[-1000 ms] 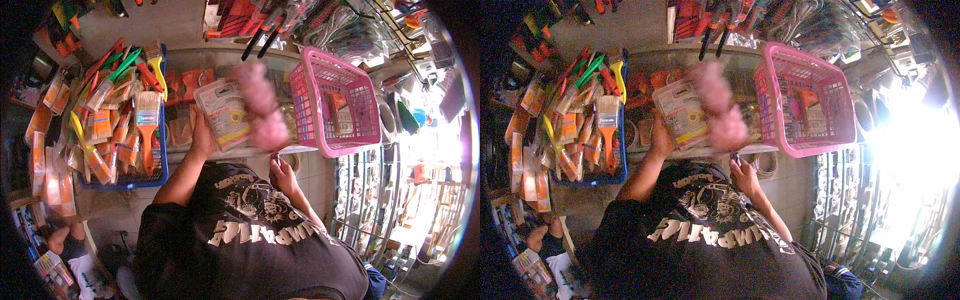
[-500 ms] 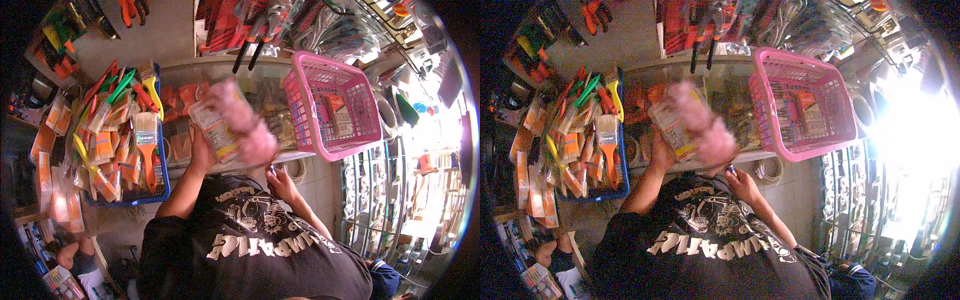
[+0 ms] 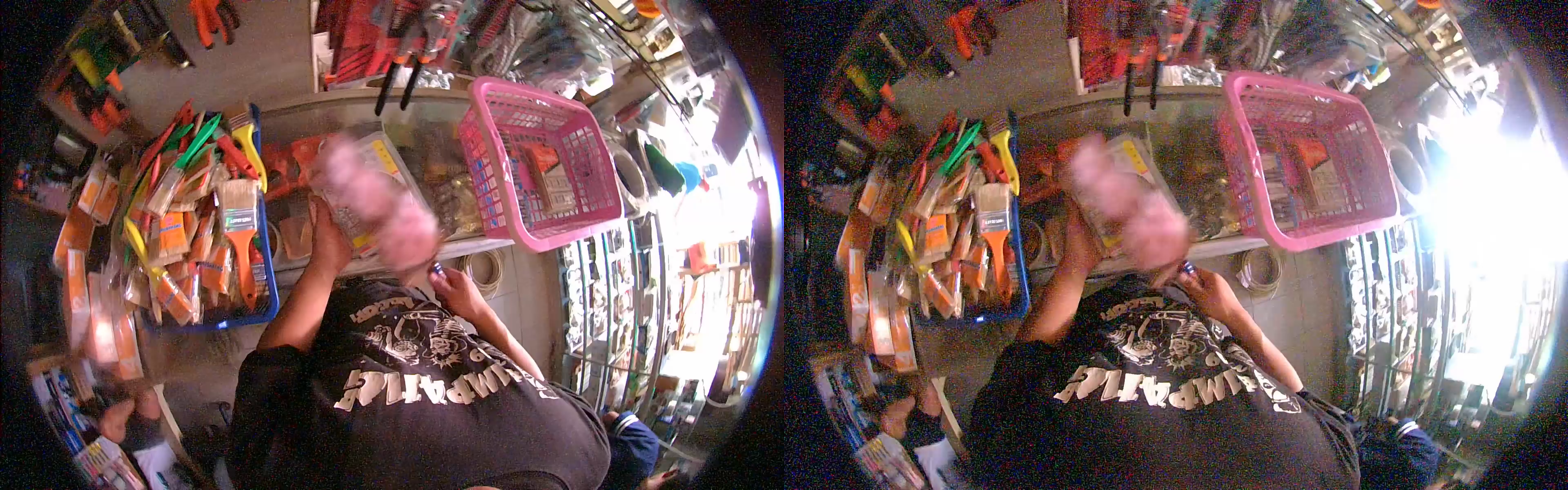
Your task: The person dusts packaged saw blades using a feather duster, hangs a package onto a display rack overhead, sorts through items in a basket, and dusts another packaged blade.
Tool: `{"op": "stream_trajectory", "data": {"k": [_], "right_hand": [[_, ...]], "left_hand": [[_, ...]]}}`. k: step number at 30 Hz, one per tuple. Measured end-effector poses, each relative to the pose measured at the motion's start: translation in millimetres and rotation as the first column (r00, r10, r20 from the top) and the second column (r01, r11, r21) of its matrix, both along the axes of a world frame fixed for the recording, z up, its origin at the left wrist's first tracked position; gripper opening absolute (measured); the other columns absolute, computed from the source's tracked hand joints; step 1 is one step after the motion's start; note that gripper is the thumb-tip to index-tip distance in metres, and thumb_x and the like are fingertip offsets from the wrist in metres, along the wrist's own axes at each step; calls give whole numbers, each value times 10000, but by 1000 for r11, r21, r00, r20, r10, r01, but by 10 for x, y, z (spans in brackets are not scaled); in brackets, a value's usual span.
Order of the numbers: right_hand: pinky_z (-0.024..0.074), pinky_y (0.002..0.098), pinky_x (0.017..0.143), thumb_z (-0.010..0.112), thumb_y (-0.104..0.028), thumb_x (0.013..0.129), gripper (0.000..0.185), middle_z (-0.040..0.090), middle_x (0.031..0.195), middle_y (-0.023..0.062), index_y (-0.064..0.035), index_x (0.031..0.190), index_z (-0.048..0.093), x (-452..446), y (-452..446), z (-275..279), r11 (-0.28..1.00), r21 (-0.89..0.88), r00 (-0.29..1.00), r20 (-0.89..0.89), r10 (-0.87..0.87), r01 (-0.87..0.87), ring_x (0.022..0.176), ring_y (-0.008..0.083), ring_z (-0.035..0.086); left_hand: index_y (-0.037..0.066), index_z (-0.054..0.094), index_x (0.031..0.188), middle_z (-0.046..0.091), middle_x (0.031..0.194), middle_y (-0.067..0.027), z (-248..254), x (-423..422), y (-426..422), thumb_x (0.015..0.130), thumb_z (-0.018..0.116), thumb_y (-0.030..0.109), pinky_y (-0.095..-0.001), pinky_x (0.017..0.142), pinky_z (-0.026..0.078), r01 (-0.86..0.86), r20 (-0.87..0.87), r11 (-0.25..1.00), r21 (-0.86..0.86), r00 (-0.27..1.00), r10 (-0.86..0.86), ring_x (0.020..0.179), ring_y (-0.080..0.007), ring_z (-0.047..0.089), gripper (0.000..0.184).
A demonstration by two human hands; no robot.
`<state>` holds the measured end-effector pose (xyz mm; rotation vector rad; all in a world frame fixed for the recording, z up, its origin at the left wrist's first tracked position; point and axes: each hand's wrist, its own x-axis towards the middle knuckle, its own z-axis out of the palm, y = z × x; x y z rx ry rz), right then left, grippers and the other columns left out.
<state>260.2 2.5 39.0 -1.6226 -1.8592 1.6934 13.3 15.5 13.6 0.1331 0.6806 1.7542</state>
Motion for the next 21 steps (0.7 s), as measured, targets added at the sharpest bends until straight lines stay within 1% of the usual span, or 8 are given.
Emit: {"op": "stream_trajectory", "data": {"k": [2,6,9,10,13,15,19,21], "right_hand": [[433,350,690,490,-387,865,431,600,821,191,26,973,545,19,71,-96,985,-137,992,92,-91,103,756,237,584],[280,219,407,432,-348,909,341,427,571,-12,-83,695,419,49,43,-216,847,421,946,131,297,-325,461,57,354],[328,239,474,444,-355,900,368,463,563,8,-34,722,460,-16,112,14,985,-143,995,-11,-102,100,528,69,373],[322,240,485,442,-359,899,366,421,535,1,-33,736,474,-32,107,12,978,-150,989,-1,-150,148,548,64,363],[269,223,429,450,-349,900,278,322,539,-37,-96,785,459,141,130,-225,869,321,927,130,353,-376,491,48,339],[265,226,405,456,-340,901,269,343,530,-41,-93,796,462,113,111,-230,991,-90,995,-1,100,-100,460,49,338],[237,225,362,435,-335,915,298,384,538,-52,-93,741,444,10,139,-21,980,-186,991,-95,-94,75,401,58,326],[281,239,406,458,-357,901,324,389,546,-42,-70,751,469,100,155,-109,994,-76,997,-10,78,-78,456,62,352]], "left_hand": [[95,356,1253,462,1204,-68,-275,-57,14,921,256,478,-406,952,367,110,30,985,135,993,-115,1096,-226,472,516],[91,357,1262,472,1200,-80,-74,-16,-49,902,251,523,-389,946,376,152,31,980,127,987,-157,1088,-224,477,572],[90,356,1267,486,1186,-89,-51,-44,-47,890,250,549,-371,944,381,193,72,971,144,976,-205,1075,-219,484,603],[91,353,1269,480,1193,-85,-61,-54,-23,895,248,538,-372,946,378,191,78,970,150,976,-204,1080,-218,480,592],[93,344,1274,462,1213,-72,-72,-40,-3,910,244,504,-372,951,371,143,85,978,154,984,-157,1094,-212,470,558],[95,338,1278,451,1227,-63,-89,-26,5,920,242,481,-372,954,366,106,97,982,154,988,-122,1103,-208,463,535],[108,331,1286,442,1241,-66,-185,-35,-21,928,236,463,-380,965,352,138,34,981,134,989,-144,1113,-215,458,513],[111,326,1292,445,1245,-77,-307,-10,61,919,224,485,-388,967,351,54,-122,996,77,991,-45,1113,-228,464,537]]}}
